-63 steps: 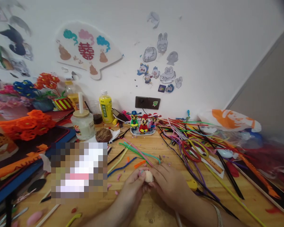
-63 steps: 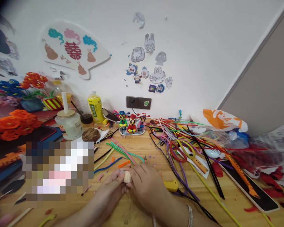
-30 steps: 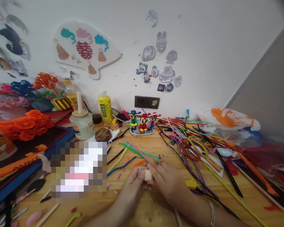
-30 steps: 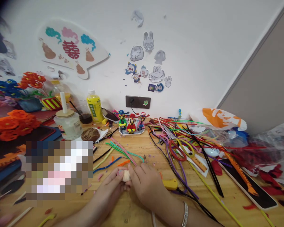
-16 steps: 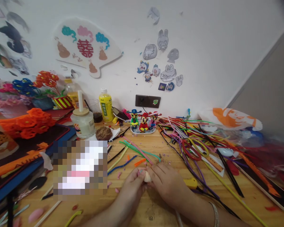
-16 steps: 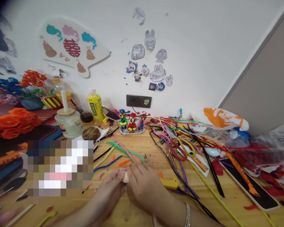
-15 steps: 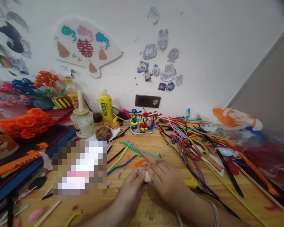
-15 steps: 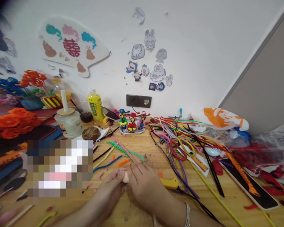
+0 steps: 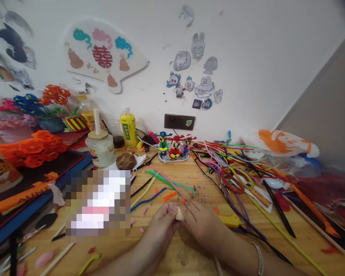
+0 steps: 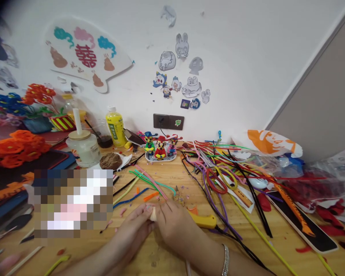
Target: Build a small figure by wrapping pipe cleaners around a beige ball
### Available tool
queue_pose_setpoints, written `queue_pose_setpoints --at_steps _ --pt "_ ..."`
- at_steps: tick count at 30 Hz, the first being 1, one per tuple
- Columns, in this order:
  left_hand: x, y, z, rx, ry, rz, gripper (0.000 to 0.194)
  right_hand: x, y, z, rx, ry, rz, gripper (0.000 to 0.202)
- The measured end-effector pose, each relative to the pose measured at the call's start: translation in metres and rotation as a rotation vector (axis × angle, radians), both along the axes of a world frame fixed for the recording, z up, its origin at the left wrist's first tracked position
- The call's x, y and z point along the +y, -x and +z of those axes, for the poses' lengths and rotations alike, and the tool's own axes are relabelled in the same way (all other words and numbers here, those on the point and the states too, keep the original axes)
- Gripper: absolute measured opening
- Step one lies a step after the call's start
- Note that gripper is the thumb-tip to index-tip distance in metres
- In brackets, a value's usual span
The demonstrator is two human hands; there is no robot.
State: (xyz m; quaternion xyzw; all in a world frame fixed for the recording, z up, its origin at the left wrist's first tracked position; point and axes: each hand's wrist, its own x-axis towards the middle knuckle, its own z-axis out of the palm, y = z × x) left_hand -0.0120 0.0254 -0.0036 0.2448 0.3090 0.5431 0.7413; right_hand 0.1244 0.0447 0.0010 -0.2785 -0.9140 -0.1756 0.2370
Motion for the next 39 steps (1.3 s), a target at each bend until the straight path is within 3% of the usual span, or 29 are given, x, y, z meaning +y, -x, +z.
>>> queue_pose_setpoints --at_steps 7,13,16,25,31,35,39 --pt "0.003 0.002 0.001 -0.013 -0.048 -0.029 0.017 0.006 0.0 0.0 0.073 0.004 0.0 0.023" --pt "0.002 0.002 0.006 0.0 -0.15 -0.089 0.015 0.007 -0.005 0.013 0.236 0.072 0.002 0.02" --pt "0.003 0.0 0.006 0.029 -0.206 -0.065 0.024 0.005 -0.006 0.018 0.294 0.049 -0.02 0.021" --pt "0.008 0.006 0.01 0.257 -0.242 0.05 0.02 0.001 0.003 0.011 0.302 -0.007 -0.039 0.025" --pt "0.009 0.007 0.01 0.237 -0.168 -0.027 0.026 0.0 -0.005 0.025 0.304 0.342 -0.011 0.038" --pt "0.008 0.006 0.003 0.275 -0.14 -0.109 0.024 0.005 -0.012 0.035 0.425 0.55 -0.011 0.019" --pt "0.007 0.005 0.002 0.312 -0.182 -0.123 0.025 0.009 -0.009 0.028 0.653 0.802 -0.027 0.015"
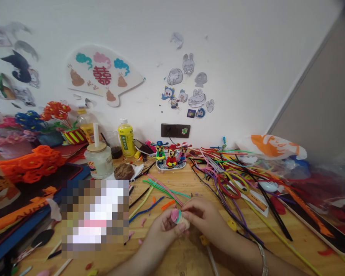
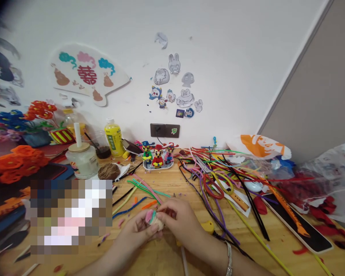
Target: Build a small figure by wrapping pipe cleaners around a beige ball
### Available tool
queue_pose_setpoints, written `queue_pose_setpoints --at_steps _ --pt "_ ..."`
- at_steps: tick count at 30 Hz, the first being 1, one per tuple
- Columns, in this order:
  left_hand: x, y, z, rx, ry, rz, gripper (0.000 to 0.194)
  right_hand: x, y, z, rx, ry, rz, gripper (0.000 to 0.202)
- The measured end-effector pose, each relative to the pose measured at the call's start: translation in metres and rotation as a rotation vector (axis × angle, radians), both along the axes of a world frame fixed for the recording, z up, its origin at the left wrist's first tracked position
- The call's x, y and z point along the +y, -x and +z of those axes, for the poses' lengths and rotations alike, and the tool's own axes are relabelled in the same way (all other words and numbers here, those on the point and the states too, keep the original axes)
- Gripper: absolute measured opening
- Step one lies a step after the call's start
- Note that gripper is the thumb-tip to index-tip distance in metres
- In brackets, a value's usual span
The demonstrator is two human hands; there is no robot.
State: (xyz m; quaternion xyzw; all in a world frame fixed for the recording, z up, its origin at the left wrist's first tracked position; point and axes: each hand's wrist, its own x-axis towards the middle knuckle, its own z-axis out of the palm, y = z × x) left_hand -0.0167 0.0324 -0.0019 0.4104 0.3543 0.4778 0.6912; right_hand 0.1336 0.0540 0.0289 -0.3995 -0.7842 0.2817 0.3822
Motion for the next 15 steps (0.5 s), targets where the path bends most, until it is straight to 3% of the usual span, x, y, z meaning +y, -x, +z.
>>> queue_pose_setpoints --at_steps 3,5,9,11,15 --pt "0.0 -0.001 0.001 0.017 0.001 0.008 0.027 0.0 0.003 -0.008 0.061 0.078 -0.028 0.018" --pt "0.0 -0.001 0.0 0.042 -0.029 -0.003 0.026 -0.001 0.005 -0.012 -0.04 -0.082 -0.072 0.018" --pt "0.0 -0.001 -0.001 0.068 -0.084 -0.005 0.025 -0.006 0.007 -0.016 -0.279 -0.568 -0.124 0.028" --pt "-0.001 -0.002 0.001 0.064 -0.08 0.01 0.027 -0.007 0.008 -0.018 -0.366 -0.689 -0.144 0.032" --pt "-0.004 -0.002 0.008 0.092 -0.077 0.025 0.028 -0.01 0.008 -0.02 -0.465 -0.777 -0.167 0.032"
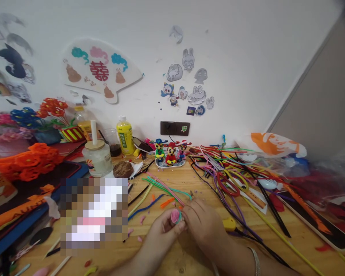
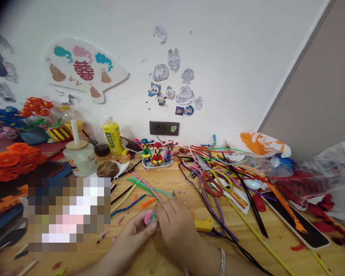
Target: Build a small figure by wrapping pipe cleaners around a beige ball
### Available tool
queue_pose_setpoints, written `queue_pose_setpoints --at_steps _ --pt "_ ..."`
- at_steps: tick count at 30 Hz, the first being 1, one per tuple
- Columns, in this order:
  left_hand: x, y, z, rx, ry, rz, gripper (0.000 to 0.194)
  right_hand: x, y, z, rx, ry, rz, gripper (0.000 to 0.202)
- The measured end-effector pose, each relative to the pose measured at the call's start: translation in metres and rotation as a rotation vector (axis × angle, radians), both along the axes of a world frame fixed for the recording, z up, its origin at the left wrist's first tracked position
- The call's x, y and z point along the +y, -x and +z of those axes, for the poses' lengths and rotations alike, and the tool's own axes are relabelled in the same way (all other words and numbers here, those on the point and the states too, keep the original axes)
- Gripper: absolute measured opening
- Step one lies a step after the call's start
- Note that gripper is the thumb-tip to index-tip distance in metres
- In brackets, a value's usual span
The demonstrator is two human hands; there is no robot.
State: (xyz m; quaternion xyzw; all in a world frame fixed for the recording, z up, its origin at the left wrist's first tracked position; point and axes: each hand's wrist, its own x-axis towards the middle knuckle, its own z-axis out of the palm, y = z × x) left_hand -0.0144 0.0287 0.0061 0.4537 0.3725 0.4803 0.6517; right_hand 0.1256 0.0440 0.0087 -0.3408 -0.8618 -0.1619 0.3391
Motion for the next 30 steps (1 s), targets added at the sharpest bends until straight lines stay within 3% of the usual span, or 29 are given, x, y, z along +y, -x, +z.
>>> queue_pose_setpoints --at_steps 7,14,20,24,30 --pt "-0.001 0.0 0.006 0.033 -0.031 0.024 0.025 -0.002 0.002 0.004 0.13 -0.013 -0.013 0.027" --pt "0.001 0.0 0.004 -0.032 0.06 0.055 0.033 -0.004 0.001 0.016 0.331 0.349 -0.069 0.021" --pt "0.0 0.001 0.005 -0.062 0.077 0.068 0.031 -0.007 0.003 0.018 0.414 0.455 -0.028 0.017" --pt "0.001 0.002 0.006 -0.045 0.075 0.097 0.03 0.001 -0.007 0.031 0.242 0.445 -0.04 0.016" --pt "0.003 0.004 0.008 -0.028 0.067 0.12 0.029 0.012 -0.044 0.054 -0.304 0.532 -0.196 0.012"
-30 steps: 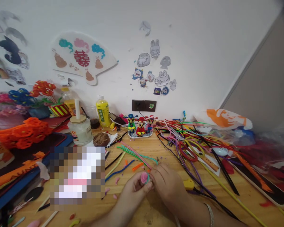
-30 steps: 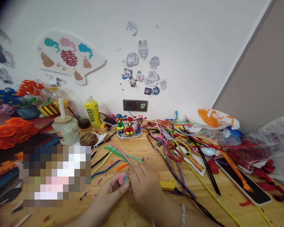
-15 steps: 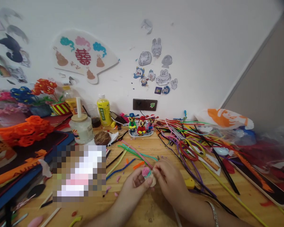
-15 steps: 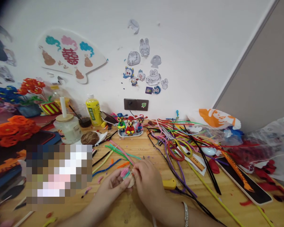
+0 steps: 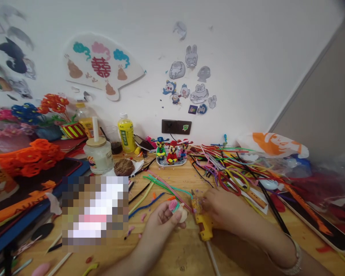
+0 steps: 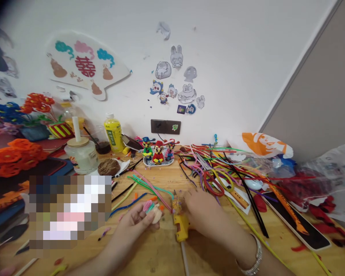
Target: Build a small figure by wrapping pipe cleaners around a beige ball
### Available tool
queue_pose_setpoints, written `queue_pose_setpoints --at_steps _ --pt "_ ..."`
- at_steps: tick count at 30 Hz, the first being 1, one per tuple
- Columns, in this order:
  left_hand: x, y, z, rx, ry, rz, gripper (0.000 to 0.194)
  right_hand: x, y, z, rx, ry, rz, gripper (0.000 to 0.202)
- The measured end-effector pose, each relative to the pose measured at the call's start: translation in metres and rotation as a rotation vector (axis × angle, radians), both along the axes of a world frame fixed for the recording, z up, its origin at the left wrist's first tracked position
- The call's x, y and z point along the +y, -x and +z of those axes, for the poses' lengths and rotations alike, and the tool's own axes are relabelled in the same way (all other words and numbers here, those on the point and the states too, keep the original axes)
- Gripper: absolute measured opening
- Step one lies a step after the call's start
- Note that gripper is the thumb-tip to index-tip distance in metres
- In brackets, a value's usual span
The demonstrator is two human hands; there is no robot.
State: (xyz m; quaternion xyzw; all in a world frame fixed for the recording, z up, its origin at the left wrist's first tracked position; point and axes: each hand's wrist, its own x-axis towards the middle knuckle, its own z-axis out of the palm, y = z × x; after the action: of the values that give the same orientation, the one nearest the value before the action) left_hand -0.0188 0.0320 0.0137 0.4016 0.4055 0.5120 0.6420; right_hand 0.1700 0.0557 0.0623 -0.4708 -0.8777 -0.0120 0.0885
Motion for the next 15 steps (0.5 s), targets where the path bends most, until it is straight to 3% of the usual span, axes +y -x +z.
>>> queue_pose_setpoints --at_steps 3,7,10,15 --pt "0.001 0.0 0.001 -0.005 -0.001 0.022 0.03 -0.01 -0.008 -0.008 -0.06 0.116 -0.037 0.018" --pt "0.003 0.0 -0.002 -0.02 0.019 0.046 0.032 -0.022 -0.01 -0.033 -0.031 0.025 -0.04 0.044" --pt "0.004 0.0 -0.005 -0.031 0.023 0.058 0.032 -0.022 -0.011 -0.048 0.067 -0.023 -0.073 0.05" --pt "0.005 0.001 -0.008 -0.083 0.012 0.074 0.033 -0.019 -0.013 -0.044 0.413 -0.171 -0.067 0.043"
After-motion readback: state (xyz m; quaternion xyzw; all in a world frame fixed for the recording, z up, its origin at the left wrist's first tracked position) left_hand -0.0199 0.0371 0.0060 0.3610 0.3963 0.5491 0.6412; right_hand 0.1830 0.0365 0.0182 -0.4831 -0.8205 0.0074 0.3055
